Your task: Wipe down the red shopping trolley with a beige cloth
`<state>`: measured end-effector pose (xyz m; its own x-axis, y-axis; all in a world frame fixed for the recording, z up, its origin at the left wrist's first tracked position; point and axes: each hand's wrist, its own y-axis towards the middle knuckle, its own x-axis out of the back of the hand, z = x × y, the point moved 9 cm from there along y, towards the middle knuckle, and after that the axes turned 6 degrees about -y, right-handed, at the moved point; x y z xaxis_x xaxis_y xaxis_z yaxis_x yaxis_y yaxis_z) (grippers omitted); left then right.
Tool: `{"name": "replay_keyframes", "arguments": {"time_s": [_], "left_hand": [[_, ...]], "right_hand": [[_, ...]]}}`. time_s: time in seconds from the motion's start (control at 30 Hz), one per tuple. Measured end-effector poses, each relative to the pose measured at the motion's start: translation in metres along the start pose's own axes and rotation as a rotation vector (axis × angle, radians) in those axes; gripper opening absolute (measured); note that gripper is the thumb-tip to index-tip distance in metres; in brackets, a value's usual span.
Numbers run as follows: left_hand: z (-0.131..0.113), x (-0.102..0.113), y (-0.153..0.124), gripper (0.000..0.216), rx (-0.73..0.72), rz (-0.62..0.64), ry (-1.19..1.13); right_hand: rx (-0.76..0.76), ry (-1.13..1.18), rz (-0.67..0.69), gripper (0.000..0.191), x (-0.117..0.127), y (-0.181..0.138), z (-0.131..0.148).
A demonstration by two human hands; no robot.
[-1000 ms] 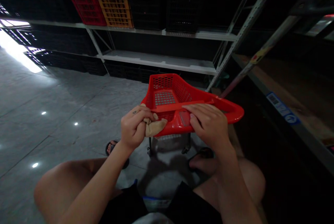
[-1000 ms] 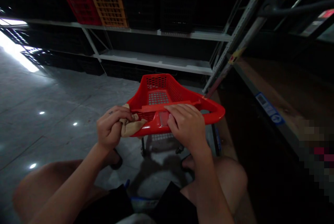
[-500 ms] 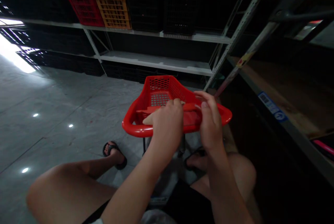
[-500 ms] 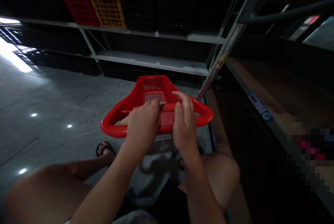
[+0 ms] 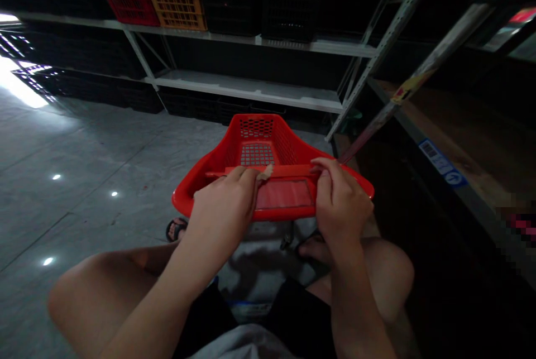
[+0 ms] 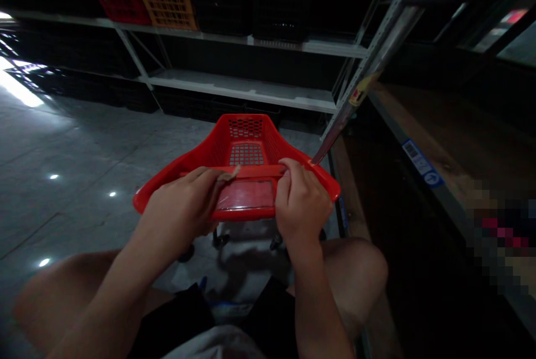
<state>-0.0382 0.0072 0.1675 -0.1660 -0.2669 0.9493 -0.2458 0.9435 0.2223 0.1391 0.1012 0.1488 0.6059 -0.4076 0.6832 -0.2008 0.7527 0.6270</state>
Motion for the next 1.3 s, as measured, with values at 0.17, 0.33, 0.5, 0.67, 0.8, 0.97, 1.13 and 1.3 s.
{"name": "replay_keyframes", "arguments": {"time_s": [0.17, 0.33, 0.5, 0.67, 0.8, 0.97, 1.13, 1.3], "left_hand": [[-0.039, -0.009, 0.032, 0.026, -0.102, 0.093, 0.064], [-0.09, -0.028, 0.057, 0.027, -0.331, 0.066, -0.043], [-0.069, -0.026, 0.051, 0.027, -0.401, -0.007, -0.09], [0.021, -0.007, 0.018, 0.026, -0.256, -0.088, -0.096], [0.046, 0.011, -0.003, 0.032, -0.132, -0.37, -0.117], [-0.008, -0.009, 0.009, 0.028, -0.097, -0.381, -0.141], [-0.043, -0.011, -0.007, 0.027, -0.252, -0.453, -0.093], [0.004, 0.002, -0.034, 0.027, -0.388, -0.431, -0.226]], "right_hand": [[0.002, -0.031, -0.042, 0.037, -0.001, 0.002, 0.001], [-0.002, -0.091, -0.044, 0.037, -0.005, 0.013, -0.012], [-0.052, -0.164, 0.002, 0.036, -0.012, 0.025, -0.026], [-0.107, -0.118, 0.012, 0.035, -0.019, 0.036, -0.036], [-0.075, -0.077, 0.016, 0.035, -0.024, 0.04, -0.039], [0.16, 0.016, 0.119, 0.039, -0.025, 0.031, 0.001], [0.282, -0.06, 0.182, 0.038, -0.024, 0.011, 0.047], [0.3, -0.105, 0.15, 0.033, -0.022, 0.008, 0.049]]}}
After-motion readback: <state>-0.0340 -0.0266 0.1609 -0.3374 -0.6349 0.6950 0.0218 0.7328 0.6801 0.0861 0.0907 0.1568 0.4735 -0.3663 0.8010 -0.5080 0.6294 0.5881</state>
